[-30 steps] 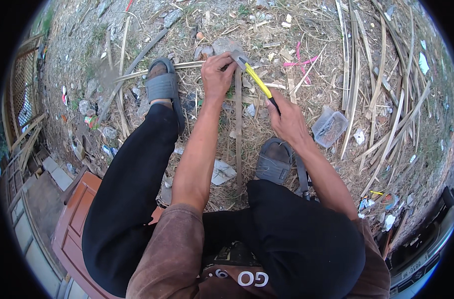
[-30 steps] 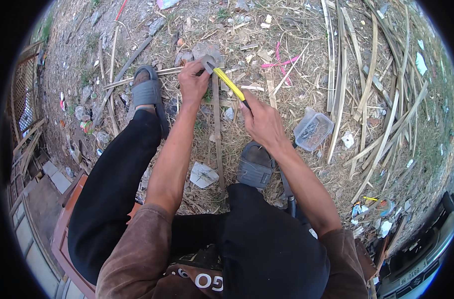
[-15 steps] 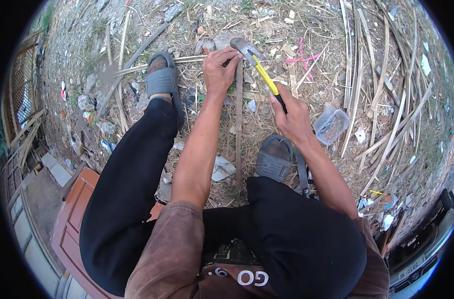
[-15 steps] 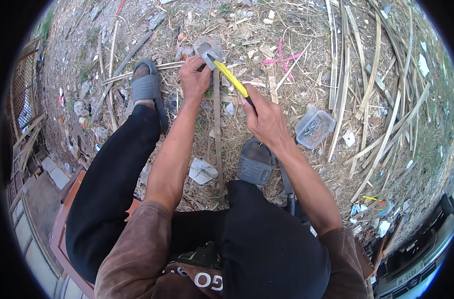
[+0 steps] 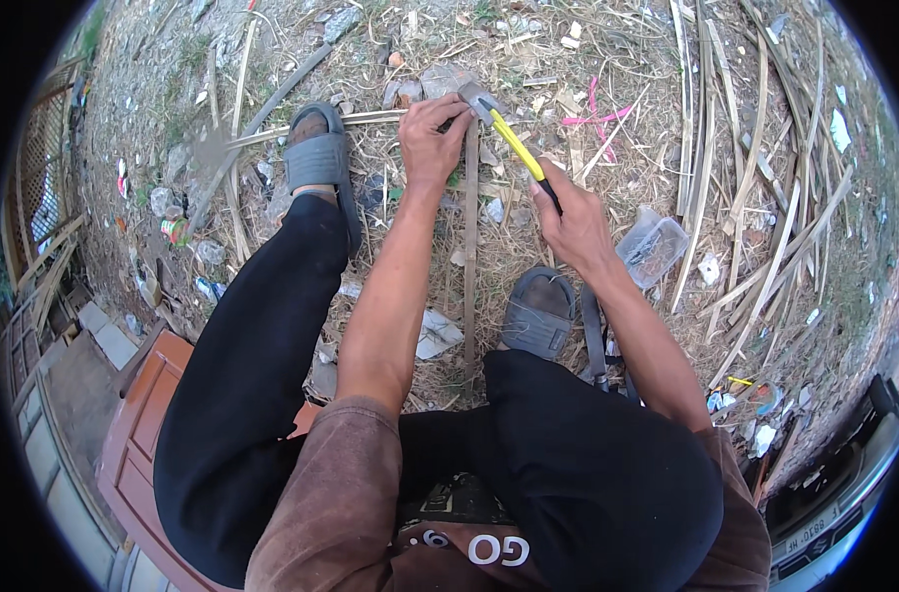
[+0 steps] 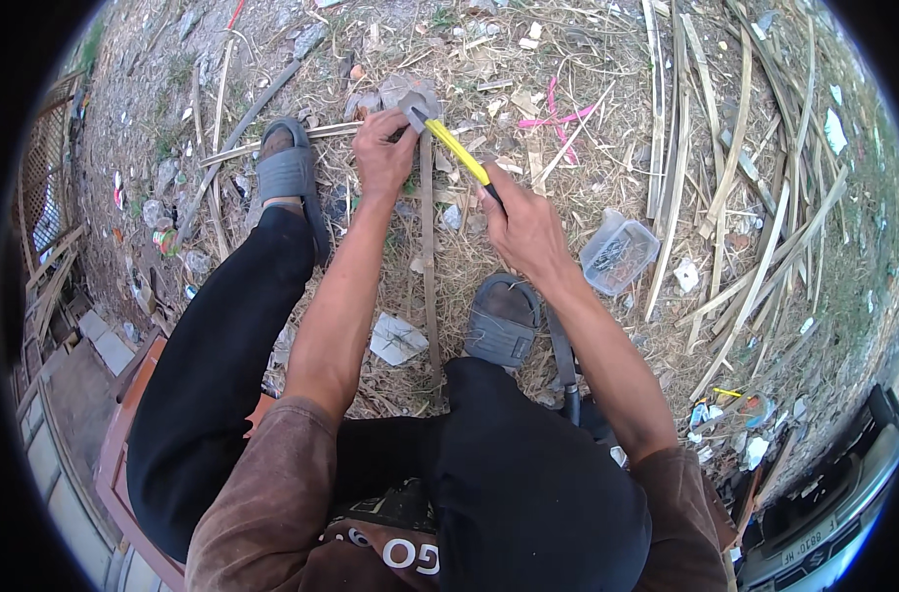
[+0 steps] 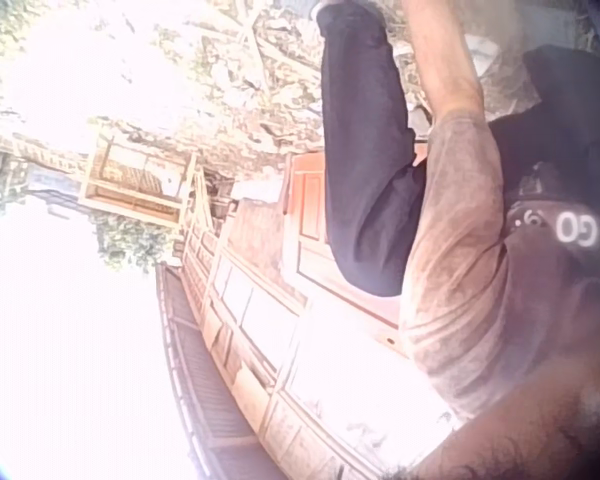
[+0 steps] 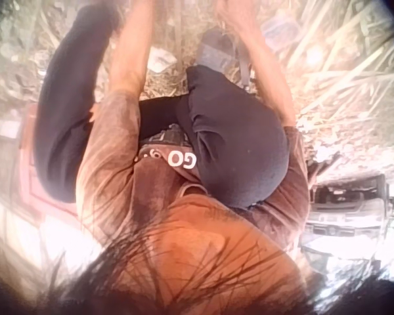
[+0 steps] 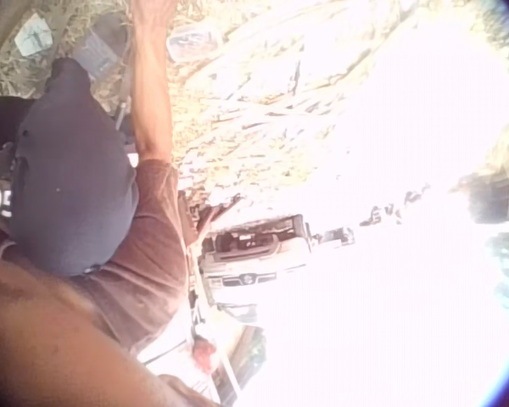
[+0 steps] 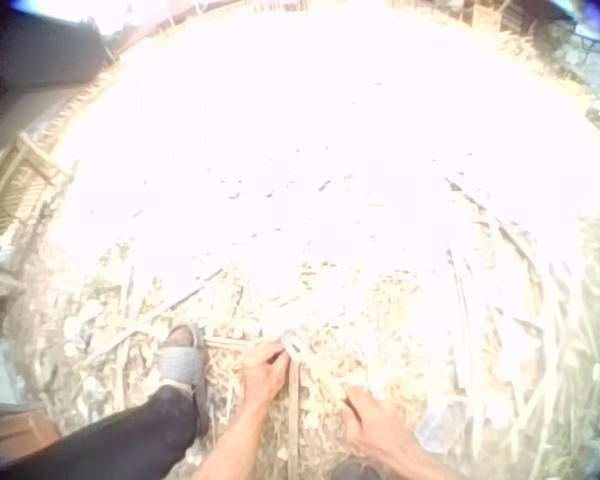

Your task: The person nails together thin wood strips using a hammer while holding the pieces by hand. They join the strips to form a cross-shaped frame structure on the ground.

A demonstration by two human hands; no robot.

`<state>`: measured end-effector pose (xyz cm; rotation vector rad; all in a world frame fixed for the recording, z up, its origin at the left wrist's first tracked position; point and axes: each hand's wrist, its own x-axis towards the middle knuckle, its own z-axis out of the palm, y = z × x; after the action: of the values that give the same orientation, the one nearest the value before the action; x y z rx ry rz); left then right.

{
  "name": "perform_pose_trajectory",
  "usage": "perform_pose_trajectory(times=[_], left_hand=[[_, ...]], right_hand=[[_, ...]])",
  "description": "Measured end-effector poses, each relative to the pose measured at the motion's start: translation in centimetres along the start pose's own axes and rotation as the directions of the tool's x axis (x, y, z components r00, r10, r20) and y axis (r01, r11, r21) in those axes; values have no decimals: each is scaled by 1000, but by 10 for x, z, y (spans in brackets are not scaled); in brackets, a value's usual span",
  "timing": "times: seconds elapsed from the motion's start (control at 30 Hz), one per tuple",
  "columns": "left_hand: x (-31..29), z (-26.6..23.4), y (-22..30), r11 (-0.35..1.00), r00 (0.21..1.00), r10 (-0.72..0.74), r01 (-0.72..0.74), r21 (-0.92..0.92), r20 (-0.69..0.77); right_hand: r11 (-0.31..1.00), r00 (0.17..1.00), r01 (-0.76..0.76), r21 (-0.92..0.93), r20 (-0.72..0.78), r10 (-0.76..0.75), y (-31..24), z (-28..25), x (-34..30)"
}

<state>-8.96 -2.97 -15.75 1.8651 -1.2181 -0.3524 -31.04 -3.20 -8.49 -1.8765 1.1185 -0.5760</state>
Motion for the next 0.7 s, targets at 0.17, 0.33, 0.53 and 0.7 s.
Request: perform_pose_trajectory(times=[0.17, 0.33, 0.53, 0.7], left_hand=[[-6, -4, -10, 1000, 1000, 18, -18, 16, 3], [-2, 1, -10, 1000, 1000, -14, 14, -4, -5], [1, 0, -10, 1000, 1000, 3, -3, -11, -3], [1, 2, -13, 1000, 1000, 9, -9, 19, 8]], right_hand=[[997, 999, -8, 82, -35, 11, -28, -11, 5], [994, 997, -12, -104, 79, 20, 1, -3, -1], [998, 1000, 18, 64, -19, -17, -16, -8, 1], [998, 999, 23, -56, 48, -20, 0, -3, 0]])
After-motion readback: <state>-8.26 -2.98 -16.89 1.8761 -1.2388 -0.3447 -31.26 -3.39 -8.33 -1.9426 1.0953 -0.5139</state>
